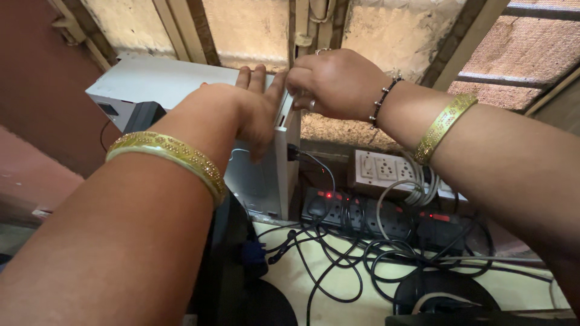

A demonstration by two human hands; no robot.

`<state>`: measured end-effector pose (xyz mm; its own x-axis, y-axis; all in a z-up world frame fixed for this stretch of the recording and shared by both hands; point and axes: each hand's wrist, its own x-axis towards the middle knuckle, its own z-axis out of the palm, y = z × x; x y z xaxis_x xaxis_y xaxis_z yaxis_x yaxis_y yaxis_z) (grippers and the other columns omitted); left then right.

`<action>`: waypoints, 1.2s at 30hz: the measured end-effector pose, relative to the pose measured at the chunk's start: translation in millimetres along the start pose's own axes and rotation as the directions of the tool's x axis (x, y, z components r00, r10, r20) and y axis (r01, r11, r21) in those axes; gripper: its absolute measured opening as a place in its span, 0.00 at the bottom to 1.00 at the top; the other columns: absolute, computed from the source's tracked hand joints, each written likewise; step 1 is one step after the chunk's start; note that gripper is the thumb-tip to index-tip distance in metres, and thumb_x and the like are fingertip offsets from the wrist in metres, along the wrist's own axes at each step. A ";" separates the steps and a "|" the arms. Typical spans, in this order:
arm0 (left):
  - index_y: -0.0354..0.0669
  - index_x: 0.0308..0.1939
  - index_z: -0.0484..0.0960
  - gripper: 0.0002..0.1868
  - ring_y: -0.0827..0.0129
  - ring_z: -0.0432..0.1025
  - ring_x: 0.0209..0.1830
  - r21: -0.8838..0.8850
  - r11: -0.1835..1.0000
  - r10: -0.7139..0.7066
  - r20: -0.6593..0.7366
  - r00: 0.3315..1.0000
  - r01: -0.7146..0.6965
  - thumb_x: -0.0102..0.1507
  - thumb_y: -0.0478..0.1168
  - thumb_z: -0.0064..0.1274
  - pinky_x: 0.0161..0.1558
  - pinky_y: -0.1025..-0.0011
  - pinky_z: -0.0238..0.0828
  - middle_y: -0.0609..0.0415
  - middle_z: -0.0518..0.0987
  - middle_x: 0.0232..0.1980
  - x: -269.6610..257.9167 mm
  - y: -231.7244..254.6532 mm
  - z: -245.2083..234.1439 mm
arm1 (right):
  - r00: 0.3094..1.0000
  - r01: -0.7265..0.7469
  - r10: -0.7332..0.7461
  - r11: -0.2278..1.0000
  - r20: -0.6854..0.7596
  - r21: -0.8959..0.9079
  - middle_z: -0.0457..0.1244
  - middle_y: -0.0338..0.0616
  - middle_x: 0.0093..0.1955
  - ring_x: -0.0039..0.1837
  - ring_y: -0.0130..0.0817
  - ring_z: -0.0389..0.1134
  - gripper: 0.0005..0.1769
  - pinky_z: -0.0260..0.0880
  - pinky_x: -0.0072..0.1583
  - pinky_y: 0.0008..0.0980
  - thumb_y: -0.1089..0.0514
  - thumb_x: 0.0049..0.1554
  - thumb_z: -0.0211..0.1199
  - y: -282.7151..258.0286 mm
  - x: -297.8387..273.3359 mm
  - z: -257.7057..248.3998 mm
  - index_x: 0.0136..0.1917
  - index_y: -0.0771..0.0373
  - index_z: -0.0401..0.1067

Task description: The person repeatedly plugs and unplugs power and data cables into a wall socket, power strip, and computer tower. They also briefly interact with a computer monitor and mouse on a cluttered desk.

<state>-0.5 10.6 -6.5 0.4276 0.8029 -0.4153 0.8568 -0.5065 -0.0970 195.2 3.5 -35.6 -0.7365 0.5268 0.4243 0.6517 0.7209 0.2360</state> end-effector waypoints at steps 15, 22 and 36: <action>0.53 0.80 0.19 0.77 0.47 0.22 0.85 -0.003 0.999 0.049 -0.022 0.999 -0.049 0.51 0.43 0.73 0.80 0.48 0.33 0.42 0.22 0.84 1.7 -2.3 0.7 | 1.000 0.012 -0.012 0.999 0.017 -0.046 0.65 0.44 0.44 0.46 0.48 0.70 0.14 0.71 0.48 0.44 0.50 0.54 0.73 2.3 -1.5 0.9 0.46 0.58 0.72; 0.55 0.80 0.20 0.71 0.52 0.24 0.86 0.026 0.999 0.022 -0.018 1.000 -0.022 0.55 0.44 0.67 0.80 0.46 0.35 0.46 0.23 0.85 -8.0 -1.7 -0.8 | 0.986 -0.047 0.060 0.995 0.156 -0.084 0.67 0.45 0.46 0.46 0.49 0.70 0.15 0.71 0.48 0.46 0.49 0.54 0.71 1.6 4.7 -7.7 0.49 0.58 0.75; 0.54 0.82 0.34 0.61 0.55 0.34 0.86 -0.019 0.999 0.040 -0.319 0.947 -0.048 0.55 0.36 0.61 0.80 0.51 0.39 0.44 0.36 0.85 -118.8 13.3 -16.9 | 0.694 -0.402 0.576 0.808 0.432 -0.431 0.70 0.47 0.56 0.55 0.49 0.72 0.26 0.72 0.54 0.49 0.43 0.56 0.68 -108.3 21.3 -170.9 0.68 0.43 0.73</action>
<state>-35.1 -86.2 56.8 0.5310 0.8404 -0.1085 0.8404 -0.5387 -0.0595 140.0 -140.3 97.3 -0.2146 0.9753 0.0524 0.9006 0.1768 0.3971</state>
